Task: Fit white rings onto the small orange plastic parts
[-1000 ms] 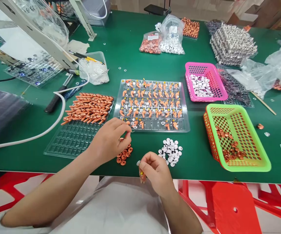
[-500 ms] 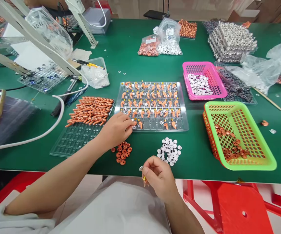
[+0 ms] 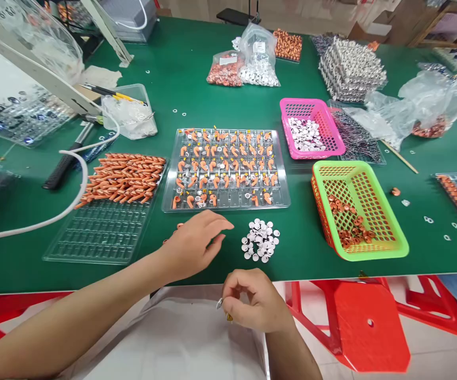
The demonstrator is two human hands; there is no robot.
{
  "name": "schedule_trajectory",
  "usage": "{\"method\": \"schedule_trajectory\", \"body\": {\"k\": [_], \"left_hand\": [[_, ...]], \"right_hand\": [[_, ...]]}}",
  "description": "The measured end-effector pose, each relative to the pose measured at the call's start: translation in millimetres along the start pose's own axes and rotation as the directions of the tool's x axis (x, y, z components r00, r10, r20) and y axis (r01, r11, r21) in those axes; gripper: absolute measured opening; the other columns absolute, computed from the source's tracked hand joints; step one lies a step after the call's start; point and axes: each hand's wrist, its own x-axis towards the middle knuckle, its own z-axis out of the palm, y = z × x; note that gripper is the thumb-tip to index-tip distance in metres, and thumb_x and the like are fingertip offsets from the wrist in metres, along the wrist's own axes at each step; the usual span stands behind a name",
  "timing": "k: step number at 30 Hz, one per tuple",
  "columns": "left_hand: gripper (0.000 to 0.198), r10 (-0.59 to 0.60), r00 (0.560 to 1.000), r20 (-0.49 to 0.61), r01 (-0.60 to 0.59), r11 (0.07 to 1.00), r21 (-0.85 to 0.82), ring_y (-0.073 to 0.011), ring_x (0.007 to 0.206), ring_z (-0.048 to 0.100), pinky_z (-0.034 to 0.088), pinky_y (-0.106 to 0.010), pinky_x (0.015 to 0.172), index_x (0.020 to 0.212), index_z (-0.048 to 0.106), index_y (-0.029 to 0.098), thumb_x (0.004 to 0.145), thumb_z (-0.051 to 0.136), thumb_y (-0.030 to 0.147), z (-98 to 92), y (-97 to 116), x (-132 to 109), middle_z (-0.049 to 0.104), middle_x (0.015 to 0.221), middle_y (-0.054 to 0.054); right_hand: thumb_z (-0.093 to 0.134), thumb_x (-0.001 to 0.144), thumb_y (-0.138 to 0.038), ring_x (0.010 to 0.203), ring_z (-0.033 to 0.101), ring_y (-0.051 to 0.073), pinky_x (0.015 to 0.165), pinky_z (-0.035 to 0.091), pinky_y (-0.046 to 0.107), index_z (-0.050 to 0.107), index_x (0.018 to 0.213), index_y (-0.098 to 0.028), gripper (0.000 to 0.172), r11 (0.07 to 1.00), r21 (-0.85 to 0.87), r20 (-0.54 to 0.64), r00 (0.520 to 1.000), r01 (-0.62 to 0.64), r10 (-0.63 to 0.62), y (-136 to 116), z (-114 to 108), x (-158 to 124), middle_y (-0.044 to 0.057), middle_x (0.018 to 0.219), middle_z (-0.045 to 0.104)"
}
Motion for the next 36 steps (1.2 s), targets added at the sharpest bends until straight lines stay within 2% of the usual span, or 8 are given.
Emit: {"method": "schedule_trajectory", "body": {"k": [5, 13, 18, 20, 24, 28, 32, 36], "left_hand": [[0.012, -0.038, 0.978, 0.205, 0.032, 0.999, 0.034, -0.0244, 0.082, 0.058, 0.049, -0.037, 0.072, 0.092, 0.064, 0.015, 0.093, 0.052, 0.015, 23.7, 10, 16, 0.066, 0.086, -0.009], [0.014, -0.087, 0.96, 0.268, 0.07, 0.995, 0.074, -0.0228, 0.079, 0.059, 0.047, -0.033, 0.066, 0.08, 0.065, 0.016, 0.09, 0.056, 0.013, 35.1, 10, 27, 0.065, 0.082, -0.008], [0.012, -0.16, 0.97, 0.182, 0.173, 0.983, -0.06, -0.0205, 0.075, 0.063, 0.05, -0.032, 0.066, 0.081, 0.065, 0.019, 0.087, 0.056, 0.012, 21.3, 10, 21, 0.069, 0.079, -0.004], [0.011, -0.256, 0.957, 0.134, 0.278, 0.942, -0.19, -0.0171, 0.068, 0.064, 0.051, -0.028, 0.062, 0.083, 0.065, 0.02, 0.088, 0.057, 0.016, 11.8, 10, 16, 0.071, 0.076, -0.001], [0.009, -0.401, 0.906, 0.135, 0.42, 0.817, -0.394, -0.014, 0.063, 0.069, 0.053, -0.024, 0.056, 0.087, 0.068, 0.02, 0.088, 0.059, 0.019, -0.6, 10, 4, 0.075, 0.075, 0.001], [0.017, -0.411, 0.909, 0.074, 0.413, 0.856, -0.312, -0.0133, 0.06, 0.068, 0.054, -0.025, 0.06, 0.09, 0.071, 0.021, 0.087, 0.057, 0.014, 0.2, 9, -5, 0.077, 0.075, 0.002], [0.018, -0.415, 0.908, 0.066, 0.414, 0.856, -0.309, -0.0128, 0.057, 0.065, 0.052, -0.024, 0.056, 0.088, 0.073, 0.021, 0.088, 0.056, 0.015, -0.1, 5, -9, 0.076, 0.073, 0.002], [0.017, -0.474, 0.873, 0.116, 0.483, 0.806, -0.342, -0.0133, 0.053, 0.062, 0.047, -0.024, 0.049, 0.09, 0.074, 0.022, 0.089, 0.056, 0.02, -2.8, -1, -13, 0.075, 0.069, 0.002]], "right_hand": [[0.062, 0.085, -0.024, 0.056, 0.053, 0.013, 0.056, 0.042, 0.026, 0.061, 0.073, -0.021, 0.012, 0.999, -0.039, -0.009, 1.0, -0.004, 0.003, 0, 1, -3, -0.001, 0.062, 0.061], [0.062, 0.084, -0.019, 0.055, 0.053, 0.012, 0.056, 0.042, 0.025, 0.06, 0.072, -0.02, 0.011, 0.999, -0.051, -0.018, 1.0, 0.001, -0.001, 3, 1, -6, -0.001, 0.063, 0.061], [0.06, 0.086, -0.019, 0.056, 0.056, 0.012, 0.057, 0.044, 0.025, 0.06, 0.075, -0.02, 0.012, 0.998, -0.059, -0.067, 0.998, 0.016, -0.02, 2, 1, -5, -0.001, 0.066, 0.062], [0.057, 0.09, -0.021, 0.059, 0.058, 0.013, 0.056, 0.045, 0.026, 0.059, 0.076, -0.021, 0.014, 0.998, -0.052, -0.172, 0.984, 0.038, -0.047, 1, 2, -3, 0.001, 0.074, 0.065], [0.056, 0.092, -0.021, 0.069, 0.064, 0.015, 0.062, 0.05, 0.027, 0.059, 0.079, -0.022, 0.013, 0.983, -0.167, -0.392, 0.909, 0.081, -0.141, 0, 8, 5, 0.007, 0.098, 0.07], [0.058, 0.087, -0.013, 0.093, 0.068, 0.021, 0.069, 0.052, 0.029, 0.062, 0.082, -0.023, 0.011, 0.95, -0.299, -0.406, 0.89, 0.087, -0.209, -1, 17, 16, 0.01, 0.115, 0.07], [0.055, 0.088, -0.01, 0.087, 0.069, 0.019, 0.069, 0.051, 0.03, 0.059, 0.084, -0.023, 0.014, 0.881, -0.472, -0.414, 0.873, 0.038, -0.259, -1, 23, 25, 0.009, 0.12, 0.069], [0.055, 0.088, -0.01, 0.096, 0.069, 0.022, 0.07, 0.051, 0.03, 0.059, 0.084, -0.024, 0.015, 0.847, -0.531, -0.406, 0.875, 0.008, -0.263, -2, 25, 26, 0.009, 0.119, 0.071]]}}
